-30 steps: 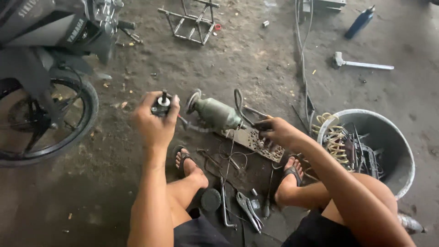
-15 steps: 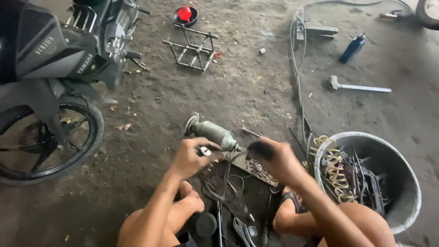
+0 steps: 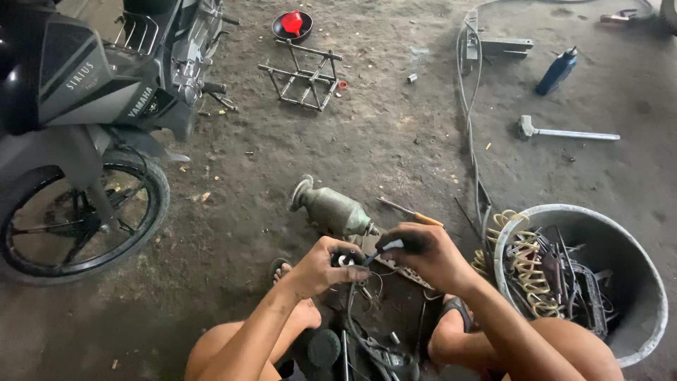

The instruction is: The recorder is disassembling and cleaning a motorcycle starter motor using hand tools.

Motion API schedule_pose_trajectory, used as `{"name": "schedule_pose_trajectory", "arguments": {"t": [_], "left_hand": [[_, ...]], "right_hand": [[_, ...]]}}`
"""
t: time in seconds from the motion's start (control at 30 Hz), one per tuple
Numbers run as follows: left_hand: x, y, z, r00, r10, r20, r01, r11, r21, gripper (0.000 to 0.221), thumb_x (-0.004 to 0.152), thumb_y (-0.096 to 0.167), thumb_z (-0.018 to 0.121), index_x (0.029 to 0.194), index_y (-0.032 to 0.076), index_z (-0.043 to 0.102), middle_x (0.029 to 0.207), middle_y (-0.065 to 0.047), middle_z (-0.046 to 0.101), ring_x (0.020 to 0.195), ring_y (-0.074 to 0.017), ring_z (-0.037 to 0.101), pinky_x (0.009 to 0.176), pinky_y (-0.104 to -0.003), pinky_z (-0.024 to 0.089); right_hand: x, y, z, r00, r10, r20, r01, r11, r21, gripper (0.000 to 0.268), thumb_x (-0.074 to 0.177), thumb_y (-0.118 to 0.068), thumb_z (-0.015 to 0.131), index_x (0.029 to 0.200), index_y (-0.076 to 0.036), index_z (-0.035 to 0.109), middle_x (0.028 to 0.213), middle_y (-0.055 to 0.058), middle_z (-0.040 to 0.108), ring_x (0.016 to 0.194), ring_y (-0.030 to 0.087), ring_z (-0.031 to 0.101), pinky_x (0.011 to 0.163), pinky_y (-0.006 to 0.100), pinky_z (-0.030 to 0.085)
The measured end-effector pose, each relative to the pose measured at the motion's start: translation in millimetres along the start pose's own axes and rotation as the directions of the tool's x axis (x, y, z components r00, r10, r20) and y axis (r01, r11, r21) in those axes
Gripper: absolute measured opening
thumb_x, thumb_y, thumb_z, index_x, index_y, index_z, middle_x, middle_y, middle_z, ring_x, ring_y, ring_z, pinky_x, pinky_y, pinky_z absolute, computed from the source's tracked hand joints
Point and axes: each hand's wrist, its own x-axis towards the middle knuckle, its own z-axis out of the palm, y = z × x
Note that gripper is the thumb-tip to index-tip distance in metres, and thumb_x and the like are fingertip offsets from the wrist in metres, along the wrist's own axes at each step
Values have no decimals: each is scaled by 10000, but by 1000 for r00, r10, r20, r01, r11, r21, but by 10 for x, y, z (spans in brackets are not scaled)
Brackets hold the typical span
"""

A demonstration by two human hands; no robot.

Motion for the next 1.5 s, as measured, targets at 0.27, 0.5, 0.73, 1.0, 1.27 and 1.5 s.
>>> {"name": "schedule_pose_trajectory", "arguments": {"t": [0.27,0.5,0.73,1.0,1.27,1.5], "left_hand": [[-71,66,89,1000,-21,-23,19,997,-71,154,787,206,900,795,115,777,713,20,691,743,-61,546,638,-237,473],[9,-336,86,990,-84,-114,61,979,-193,135,868,185,855,840,66,799,735,-10,722,727,-55,570,649,-216,498],[-21,285,132,998,-38,40,43,990,-135,94,841,139,844,789,96,778,681,4,683,659,-42,546,575,-195,475],[-42,185,102,994,-57,91,62,996,-58,100,775,81,848,834,72,767,719,5,672,683,-80,531,601,-246,483],[-60,65,193,985,-79,-152,79,997,-8,165,729,80,854,875,63,779,735,-39,704,748,-93,585,660,-257,519],[-123,111,174,980,-56,-189,71,995,75,177,729,102,843,901,71,817,737,-41,730,747,-92,574,666,-263,529]], "right_hand": [[112,-157,-46,985,-170,23,171,977,-126,176,834,-271,836,963,-161,791,893,36,783,815,274,727,814,382,534],[55,-216,120,978,-210,16,210,976,-49,138,813,-168,855,926,-128,786,881,65,770,803,271,769,772,386,591],[114,-219,16,962,-275,9,275,962,4,123,794,-155,870,846,-112,767,805,74,753,722,280,760,706,370,592],[126,-216,40,953,-297,52,295,954,56,130,826,-130,844,813,-81,724,778,98,722,682,300,730,662,365,574],[61,-143,218,980,185,-68,-143,905,401,166,738,-18,895,826,-18,755,749,41,713,760,131,639,730,311,545],[46,-119,351,850,523,-61,-315,599,736,241,818,-45,804,969,118,709,760,180,701,672,253,711,642,374,609]]}}
